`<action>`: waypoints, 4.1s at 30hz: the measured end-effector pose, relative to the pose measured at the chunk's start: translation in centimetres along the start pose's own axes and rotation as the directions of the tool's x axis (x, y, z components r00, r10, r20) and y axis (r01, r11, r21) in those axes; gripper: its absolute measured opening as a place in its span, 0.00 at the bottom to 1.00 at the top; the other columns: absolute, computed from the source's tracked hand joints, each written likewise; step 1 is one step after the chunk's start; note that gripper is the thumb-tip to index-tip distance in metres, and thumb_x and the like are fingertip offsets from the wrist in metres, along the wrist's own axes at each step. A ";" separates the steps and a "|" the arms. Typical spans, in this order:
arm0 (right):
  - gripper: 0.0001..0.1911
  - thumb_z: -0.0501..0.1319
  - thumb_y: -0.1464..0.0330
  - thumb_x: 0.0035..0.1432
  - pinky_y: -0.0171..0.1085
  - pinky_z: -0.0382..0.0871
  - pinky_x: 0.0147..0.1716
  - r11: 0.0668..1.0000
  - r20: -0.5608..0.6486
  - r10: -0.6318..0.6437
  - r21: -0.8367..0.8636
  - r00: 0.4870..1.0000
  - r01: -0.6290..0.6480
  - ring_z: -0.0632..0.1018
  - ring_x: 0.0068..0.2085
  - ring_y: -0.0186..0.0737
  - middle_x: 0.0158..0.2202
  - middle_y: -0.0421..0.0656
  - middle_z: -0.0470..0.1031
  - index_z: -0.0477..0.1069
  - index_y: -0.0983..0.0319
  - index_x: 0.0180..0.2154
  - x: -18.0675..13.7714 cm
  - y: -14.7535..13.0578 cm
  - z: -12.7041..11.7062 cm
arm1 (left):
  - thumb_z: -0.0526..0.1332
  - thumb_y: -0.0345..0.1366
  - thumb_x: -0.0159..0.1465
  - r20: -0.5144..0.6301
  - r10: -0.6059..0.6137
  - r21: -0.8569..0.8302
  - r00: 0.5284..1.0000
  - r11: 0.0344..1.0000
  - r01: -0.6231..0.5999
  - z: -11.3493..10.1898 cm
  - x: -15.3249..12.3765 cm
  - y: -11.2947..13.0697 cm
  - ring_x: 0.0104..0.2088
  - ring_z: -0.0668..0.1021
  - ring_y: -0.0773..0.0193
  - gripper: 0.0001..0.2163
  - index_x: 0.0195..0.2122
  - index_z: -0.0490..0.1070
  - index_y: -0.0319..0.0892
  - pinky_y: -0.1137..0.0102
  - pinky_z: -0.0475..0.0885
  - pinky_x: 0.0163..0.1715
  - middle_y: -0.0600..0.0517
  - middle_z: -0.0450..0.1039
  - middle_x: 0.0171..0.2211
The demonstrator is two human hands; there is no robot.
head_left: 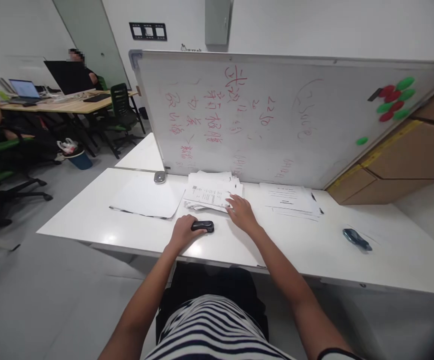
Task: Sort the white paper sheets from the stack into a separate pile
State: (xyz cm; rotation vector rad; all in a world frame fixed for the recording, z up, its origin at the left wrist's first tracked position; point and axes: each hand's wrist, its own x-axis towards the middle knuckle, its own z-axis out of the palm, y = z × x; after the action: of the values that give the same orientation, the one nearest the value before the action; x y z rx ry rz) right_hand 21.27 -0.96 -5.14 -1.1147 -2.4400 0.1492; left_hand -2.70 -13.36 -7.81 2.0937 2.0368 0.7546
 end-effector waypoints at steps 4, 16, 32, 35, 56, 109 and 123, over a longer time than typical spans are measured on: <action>0.18 0.52 0.63 0.66 0.53 0.54 0.61 0.995 0.101 -0.009 -0.094 0.995 0.018 0.62 0.63 0.50 0.62 0.49 0.63 0.66 0.59 0.55 2.8 -1.6 1.2 | 0.64 0.52 0.56 0.003 0.010 0.016 1.000 1.000 -0.010 -0.1 -0.2 0.2 0.37 0.74 0.57 0.17 0.35 0.69 0.43 0.65 0.63 0.35 0.49 0.74 0.33; 0.18 0.44 0.70 0.68 0.37 0.63 0.38 0.988 0.149 0.134 -0.090 0.980 -0.122 0.78 0.39 0.44 0.38 0.50 0.78 0.71 0.63 0.45 2.4 -1.4 0.0 | 0.63 0.55 0.57 0.001 0.025 0.023 1.000 0.999 -0.025 -0.2 -0.2 -0.1 0.35 0.73 0.58 0.19 0.34 0.69 0.42 0.66 0.63 0.33 0.49 0.72 0.33; 0.20 0.58 0.66 0.60 0.47 0.57 0.56 0.960 0.112 0.258 0.080 0.959 -0.268 0.67 0.59 0.45 0.58 0.44 0.70 0.68 0.56 0.54 2.7 -0.7 1.4 | 0.64 0.53 0.56 -0.016 0.039 0.000 0.999 0.999 -0.039 -0.4 -0.3 0.3 0.35 0.73 0.57 0.18 0.34 0.69 0.42 0.66 0.62 0.33 0.50 0.73 0.31; 0.18 0.59 0.62 0.60 0.47 0.57 0.56 0.946 0.148 0.293 0.100 0.945 -0.309 0.69 0.57 0.45 0.56 0.43 0.71 0.71 0.54 0.51 2.9 -0.5 1.0 | 0.64 0.53 0.56 -0.010 0.023 -0.008 1.000 1.000 -0.023 -0.4 -0.3 0.3 0.36 0.73 0.57 0.19 0.35 0.69 0.42 0.66 0.62 0.33 0.50 0.73 0.32; 0.17 0.49 0.59 0.66 0.66 0.35 0.59 0.860 0.135 0.448 0.206 0.884 -0.467 0.72 0.54 0.50 0.50 0.47 0.76 0.74 0.58 0.39 3.1 -1.3 1.5 | 0.64 0.53 0.57 0.009 0.015 -0.007 1.000 1.000 -0.015 -0.3 -0.3 0.1 0.36 0.73 0.58 0.18 0.36 0.69 0.43 0.66 0.63 0.33 0.49 0.72 0.32; 0.18 0.63 0.56 0.55 0.44 0.69 0.45 0.366 -0.085 0.783 0.863 0.616 -0.347 0.77 0.41 0.43 0.41 0.46 0.79 0.72 0.61 0.43 -15.6 -4.4 -5.3 | 0.69 0.46 0.53 0.189 -0.128 -0.891 0.974 0.395 0.225 -3.3 -2.1 6.1 0.49 0.76 0.54 0.22 0.46 0.75 0.42 0.60 0.69 0.52 0.46 0.77 0.47; 0.18 0.58 0.56 0.58 0.44 0.68 0.47 0.624 -0.157 0.642 0.676 0.750 -0.392 0.76 0.46 0.48 0.43 0.47 0.78 0.73 0.61 0.45 -14.1 -5.1 -3.9 | 0.63 0.47 0.59 0.023 -0.163 -0.640 0.986 0.756 0.140 -2.8 -1.9 5.8 0.47 0.76 0.55 0.16 0.42 0.77 0.43 0.62 0.68 0.50 0.48 0.77 0.43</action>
State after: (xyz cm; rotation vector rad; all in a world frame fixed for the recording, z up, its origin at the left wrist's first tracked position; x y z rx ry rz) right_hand 27.53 -15.13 -5.21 -1.3495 -1.4554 0.7713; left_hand 1.41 -16.42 -3.38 1.5080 1.5996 1.2458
